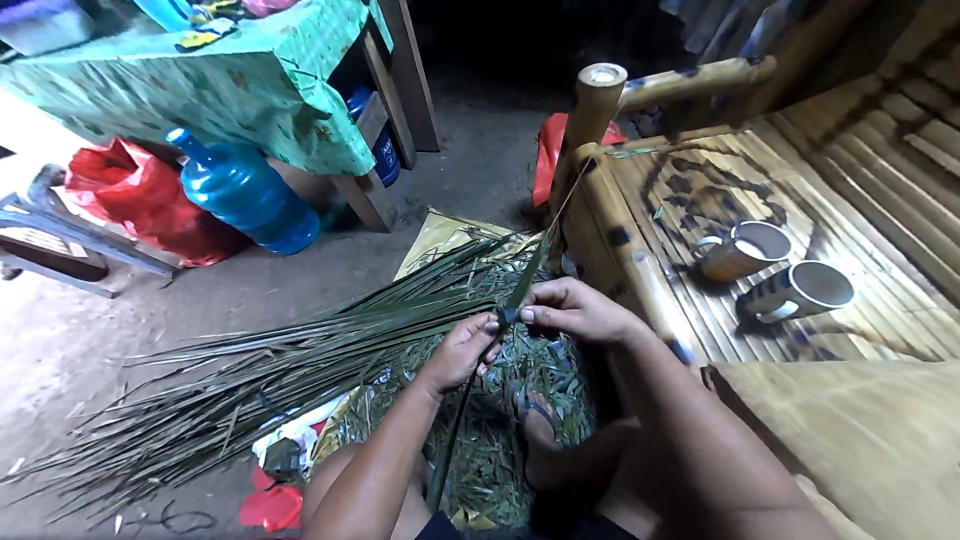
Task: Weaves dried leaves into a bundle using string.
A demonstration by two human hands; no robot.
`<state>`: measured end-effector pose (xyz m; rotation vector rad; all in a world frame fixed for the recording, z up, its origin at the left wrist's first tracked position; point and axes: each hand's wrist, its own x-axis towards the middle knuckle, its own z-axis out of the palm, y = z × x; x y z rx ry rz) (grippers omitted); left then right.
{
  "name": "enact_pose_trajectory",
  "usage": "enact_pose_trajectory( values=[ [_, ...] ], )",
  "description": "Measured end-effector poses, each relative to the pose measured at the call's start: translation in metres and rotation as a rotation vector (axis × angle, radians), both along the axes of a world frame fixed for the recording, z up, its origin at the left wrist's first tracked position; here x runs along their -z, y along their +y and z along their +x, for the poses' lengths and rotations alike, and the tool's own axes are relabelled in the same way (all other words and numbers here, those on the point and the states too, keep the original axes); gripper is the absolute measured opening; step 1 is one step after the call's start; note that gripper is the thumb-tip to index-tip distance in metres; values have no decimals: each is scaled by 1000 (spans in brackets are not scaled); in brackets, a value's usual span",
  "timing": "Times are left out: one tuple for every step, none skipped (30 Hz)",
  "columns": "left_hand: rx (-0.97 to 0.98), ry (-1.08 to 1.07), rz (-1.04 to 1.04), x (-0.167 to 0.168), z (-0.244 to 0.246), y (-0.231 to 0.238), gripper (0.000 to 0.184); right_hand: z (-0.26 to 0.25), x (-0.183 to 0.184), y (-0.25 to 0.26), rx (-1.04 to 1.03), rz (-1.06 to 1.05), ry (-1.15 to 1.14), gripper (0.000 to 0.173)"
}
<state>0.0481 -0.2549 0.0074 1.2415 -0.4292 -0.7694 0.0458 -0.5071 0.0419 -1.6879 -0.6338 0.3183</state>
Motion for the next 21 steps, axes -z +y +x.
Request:
enact_pose_trajectory(
  values=[
    [-4,3,14,-2,-1,0,23,1,0,-1,33,5,-34,27],
    [1,4,28,-3,-1,1,22,2,-1,-3,72,10,-66,26],
    [8,4,34,-4,-1,1,22,4,-1,-5,112,23,-97,25],
    [16,3,33,-4,-1,2,22,5,-2,-7,155,41,-126,24],
    [27,0,32,-4,-1,3,22,6,-3,-9,197,63,-153,23],
    [35,-4,28,-3,0,3,22,7,-4,-10,236,85,-170,22],
    [39,-6,25,-2,0,3,22,8,-5,-12,278,108,-178,21],
    [39,-9,24,-2,0,2,22,8,-6,-13,324,133,-186,20],
    [37,-11,26,-2,0,2,22,9,-7,-15,373,164,-179,18],
    [34,-13,31,-1,0,2,21,9,-7,-16,414,188,-161,17],
    [33,-12,36,-1,0,2,21,8,-8,-16,433,207,-137,19],
    [34,-12,47,0,-1,1,20,8,-9,-15,432,222,-109,24],
    [39,-16,62,0,-1,1,20,8,-10,-14,424,237,-88,29],
    [45,-21,72,0,-2,0,20,8,-11,-13,433,249,-82,30],
    [52,-21,79,0,-2,-1,20,8,-11,-14,471,271,-78,29],
    [58,-19,82,1,-3,-1,20,9,-13,-17,543,298,-59,28],
    [59,-17,82,2,-4,-1,21,9,-15,-21,614,331,-39,27],
    [60,-16,85,3,-4,-1,21,10,-19,-25,663,357,-28,26],
    [58,-12,89,4,-5,-1,22,10,-21,-27,674,367,-18,25],
    [52,-8,93,4,-5,-1,23,7,-21,-27,652,363,3,25],
    [46,-5,93,4,-4,-1,25,4,-20,-24,606,338,35,25]
  ],
)
